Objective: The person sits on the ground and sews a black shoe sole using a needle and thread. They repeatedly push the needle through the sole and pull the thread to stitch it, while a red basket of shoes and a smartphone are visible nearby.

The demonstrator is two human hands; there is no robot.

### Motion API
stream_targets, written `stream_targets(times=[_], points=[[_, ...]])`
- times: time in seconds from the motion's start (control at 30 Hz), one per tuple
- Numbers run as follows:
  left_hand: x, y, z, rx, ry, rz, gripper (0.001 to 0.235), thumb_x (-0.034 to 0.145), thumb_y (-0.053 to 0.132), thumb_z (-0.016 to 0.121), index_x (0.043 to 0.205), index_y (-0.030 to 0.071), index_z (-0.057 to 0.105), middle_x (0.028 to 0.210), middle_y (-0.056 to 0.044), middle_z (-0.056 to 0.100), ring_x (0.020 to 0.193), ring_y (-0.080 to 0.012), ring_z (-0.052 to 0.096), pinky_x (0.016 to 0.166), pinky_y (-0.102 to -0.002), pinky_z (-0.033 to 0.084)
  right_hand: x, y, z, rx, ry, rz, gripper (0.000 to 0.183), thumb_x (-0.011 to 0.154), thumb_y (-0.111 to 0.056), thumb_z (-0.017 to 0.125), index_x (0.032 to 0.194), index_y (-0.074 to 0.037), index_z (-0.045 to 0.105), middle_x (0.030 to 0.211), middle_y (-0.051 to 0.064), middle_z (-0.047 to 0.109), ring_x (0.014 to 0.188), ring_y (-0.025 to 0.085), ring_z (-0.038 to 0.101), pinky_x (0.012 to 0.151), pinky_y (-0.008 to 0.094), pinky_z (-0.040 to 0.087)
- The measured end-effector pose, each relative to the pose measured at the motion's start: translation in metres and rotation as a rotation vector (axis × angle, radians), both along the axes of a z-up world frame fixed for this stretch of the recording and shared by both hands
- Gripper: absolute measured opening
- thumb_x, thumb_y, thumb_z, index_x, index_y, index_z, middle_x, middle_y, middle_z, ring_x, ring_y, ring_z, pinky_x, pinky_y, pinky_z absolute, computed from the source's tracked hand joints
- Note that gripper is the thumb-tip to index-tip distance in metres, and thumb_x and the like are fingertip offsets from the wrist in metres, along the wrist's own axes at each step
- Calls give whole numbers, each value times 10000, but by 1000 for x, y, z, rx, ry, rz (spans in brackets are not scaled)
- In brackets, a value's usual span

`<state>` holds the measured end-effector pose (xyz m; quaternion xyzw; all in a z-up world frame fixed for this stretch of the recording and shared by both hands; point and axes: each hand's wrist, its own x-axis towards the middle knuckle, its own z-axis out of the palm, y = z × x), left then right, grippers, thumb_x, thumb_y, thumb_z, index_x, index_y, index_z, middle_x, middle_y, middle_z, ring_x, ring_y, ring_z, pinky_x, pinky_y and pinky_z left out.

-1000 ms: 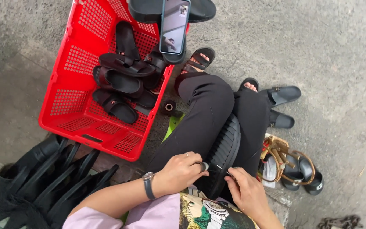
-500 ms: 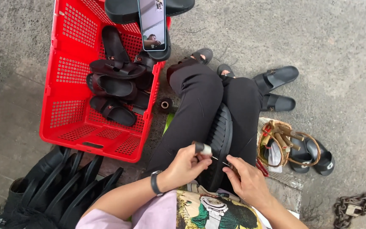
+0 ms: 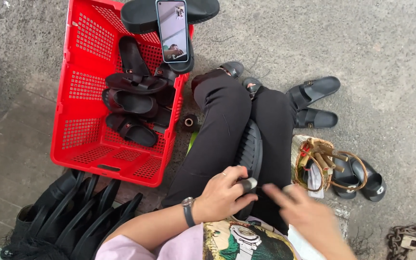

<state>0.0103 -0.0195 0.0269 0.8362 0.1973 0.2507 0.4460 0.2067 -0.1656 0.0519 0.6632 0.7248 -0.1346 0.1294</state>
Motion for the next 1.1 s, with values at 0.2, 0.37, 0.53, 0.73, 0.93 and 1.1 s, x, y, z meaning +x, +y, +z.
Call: stream_targets(times=[0.2, 0.37, 0.53, 0.73, 0.93, 1.1], points=[[0, 10, 9, 188, -92, -137, 82, 770, 22, 640, 847, 45, 652, 775, -49, 463, 645, -207, 456, 534, -311, 370, -2, -8, 0, 23, 534, -213, 449, 743, -165, 602, 1177, -281, 613, 1015, -39, 546, 507, 88, 605, 425, 252, 488], [-12, 11, 4, 250, -169, -199, 69, 823, 64, 686, 817, 15, 638, 865, -86, 522, 671, -207, 467, 581, -306, 419, -15, 7, -13, 170, 428, -154, 293, 777, -175, 621, 1065, -139, 577, 1008, 2, 572, 605, 177, 614, 538, 308, 483], [-14, 10, -3, 263, -156, -207, 136, 814, 97, 760, 856, 20, 656, 930, -99, 553, 699, -207, 516, 623, -299, 487, 34, -63, -73, 315, 1534, -863, 207, 828, 23, 577, 1025, -36, 596, 1071, 111, 665, 973, 265, 698, 889, 406, 617], [-9, 10, -9, 64, 31, -170, 412, 708, 247, 834, 1032, 56, 666, 840, -36, 599, 663, -209, 550, 593, -298, 472, 39, -31, 4, 207, 213, -695, 225, 877, -75, 657, 1100, -66, 624, 1054, 51, 679, 754, 265, 631, 636, 373, 485], [-7, 15, -2, 158, 348, -162, 373, 883, 347, 638, 681, 40, 576, 727, -71, 433, 658, -297, 521, 474, -370, 427, -11, 20, -10, 293, 811, -298, 541, 870, -222, 596, 1350, -5, 474, 792, 157, 619, 636, 324, 672, 535, 400, 543], [8, 44, 4, -942, -90, -227, 310, 966, 245, 506, 959, 36, 735, 1119, -145, 499, 1006, -236, 523, 1074, -416, 335, -20, 4, -21, 239, 1240, -662, 106, 790, -67, 621, 837, -100, 710, 526, -2, 618, 414, 215, 604, 423, 289, 519]])
